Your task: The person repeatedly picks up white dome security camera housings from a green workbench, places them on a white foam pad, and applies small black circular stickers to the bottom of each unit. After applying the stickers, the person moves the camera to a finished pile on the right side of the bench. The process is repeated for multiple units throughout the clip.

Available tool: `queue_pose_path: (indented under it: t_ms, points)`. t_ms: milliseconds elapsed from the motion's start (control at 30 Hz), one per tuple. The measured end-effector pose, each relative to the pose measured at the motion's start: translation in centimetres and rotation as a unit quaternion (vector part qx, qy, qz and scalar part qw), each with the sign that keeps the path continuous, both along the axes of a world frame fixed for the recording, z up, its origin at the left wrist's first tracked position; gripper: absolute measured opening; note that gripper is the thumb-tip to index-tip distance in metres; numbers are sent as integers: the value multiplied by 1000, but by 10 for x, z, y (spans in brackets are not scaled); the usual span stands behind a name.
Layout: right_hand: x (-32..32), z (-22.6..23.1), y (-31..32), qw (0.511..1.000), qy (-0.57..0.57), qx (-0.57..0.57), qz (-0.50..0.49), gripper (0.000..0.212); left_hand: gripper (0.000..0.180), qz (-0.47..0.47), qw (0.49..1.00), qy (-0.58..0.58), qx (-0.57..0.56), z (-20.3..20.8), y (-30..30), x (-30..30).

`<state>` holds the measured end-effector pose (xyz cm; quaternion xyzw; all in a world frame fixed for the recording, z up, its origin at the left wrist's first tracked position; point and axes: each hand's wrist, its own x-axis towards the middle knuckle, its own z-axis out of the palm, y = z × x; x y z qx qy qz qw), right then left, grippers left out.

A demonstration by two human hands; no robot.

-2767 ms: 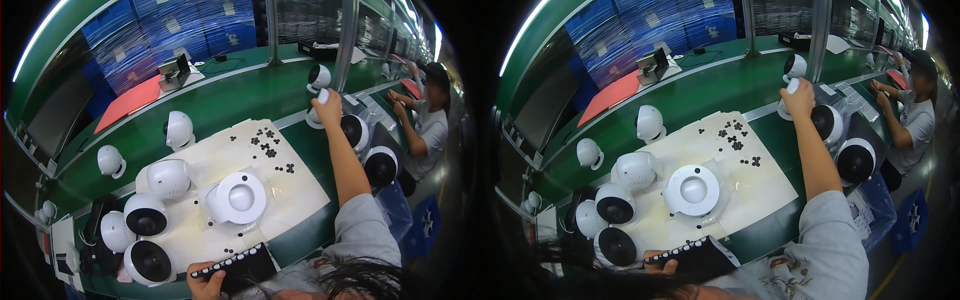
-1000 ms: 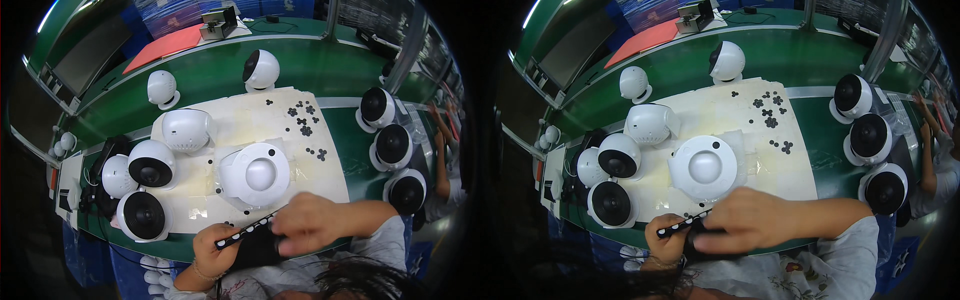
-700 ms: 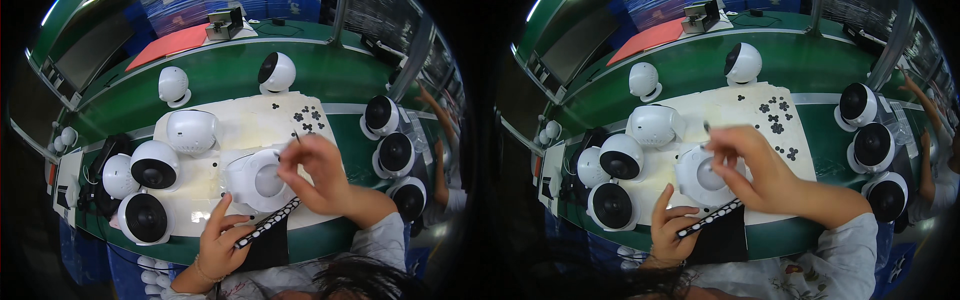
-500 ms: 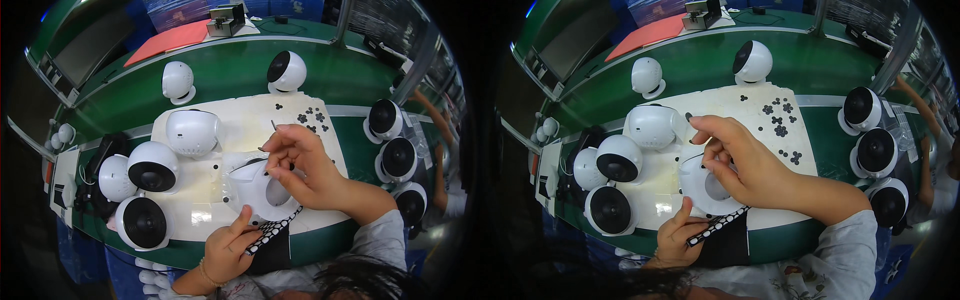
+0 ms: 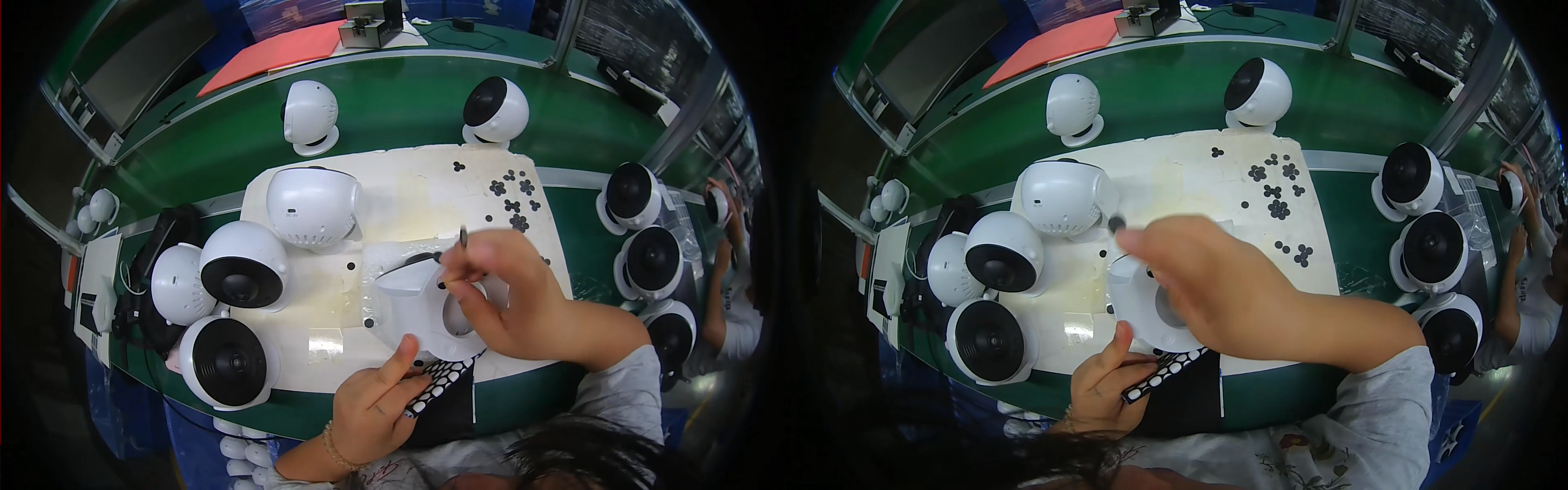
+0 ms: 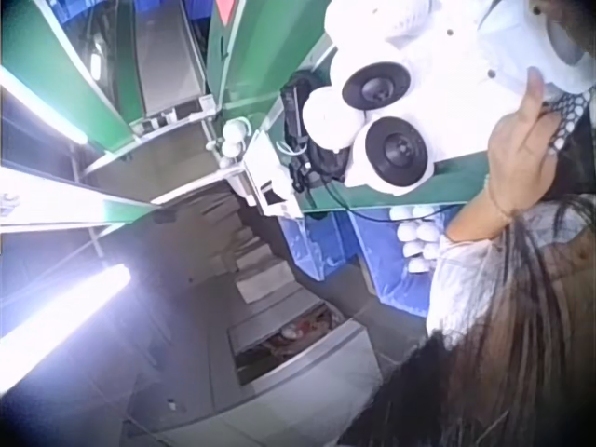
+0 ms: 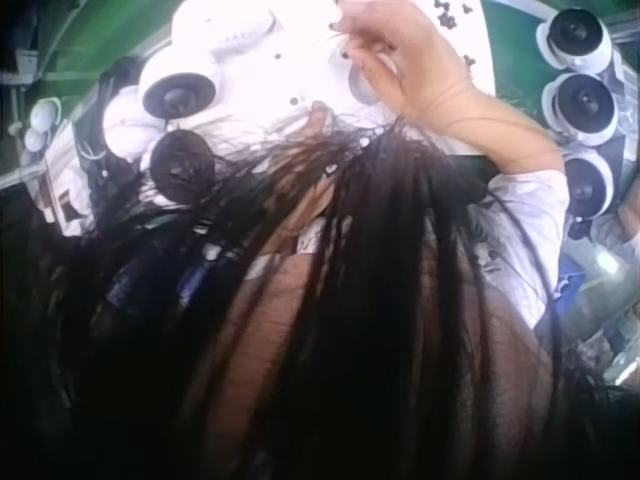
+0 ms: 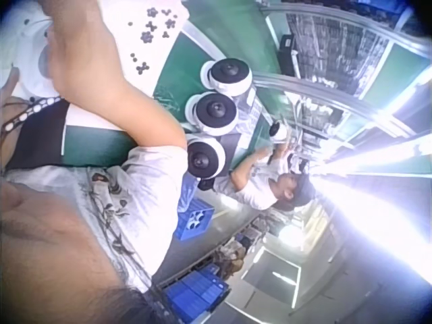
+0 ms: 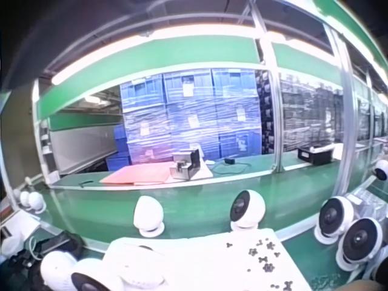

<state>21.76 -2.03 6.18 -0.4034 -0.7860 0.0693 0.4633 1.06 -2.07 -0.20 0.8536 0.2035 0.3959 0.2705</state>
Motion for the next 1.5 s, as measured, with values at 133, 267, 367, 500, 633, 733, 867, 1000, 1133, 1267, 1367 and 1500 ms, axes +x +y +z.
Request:
queue_pose_path:
  t_ms: [133, 267, 367, 500, 633, 733, 867, 1000, 1133, 1267, 1367, 1500]
  points:
    - [-1, 4, -9, 983, -160, 91, 1, 43, 29, -8, 1000, 13, 9, -5, 0, -2]
    - [0, 0, -15, 973, -163, 145, -77, 43, 29, -5, 999, 21, 25, -3, 3, 0]
    - [9, -12, -27, 998, 21, 24, -57, 49, 29, 14, 1000, 12, 15, -1, -1, 1]
    - [1, -22, -41, 986, 56, -158, 22, 47, 30, 19, 999, 20, 25, 1, -1, 2]
    - [-1, -18, -41, 988, 5, -156, 1, 46, 30, 20, 1000, 12, 17, -3, 0, 4]
    - [0, -18, -40, 987, 2, -163, -1, 43, 30, 24, 1000, 1, 12, -2, -2, 6]
    - [2, -19, -42, 990, -18, -140, -23, 33, 29, 25, 1000, 14, 9, -2, -4, 9]
    - [9, -21, -48, 983, -172, 30, -59, 30, 28, 40, 999, 28, 11, 1, -7, 15]
    - [22, -19, -60, 976, -189, 27, -100, 30, 26, 58, 998, 28, 19, 0, -8, 20]
    - [44, -29, -66, 989, -38, -99, -100, 13, 24, 58, 998, 22, 2, 3, -11, 23]
    - [43, -30, -63, 982, -3, -161, -95, 7, 22, 64, 998, 26, 3, 4, -11, 26]
    - [42, -32, -59, 980, 11, -181, -86, 4, 22, 68, 997, 30, -1, 4, -12, 27]
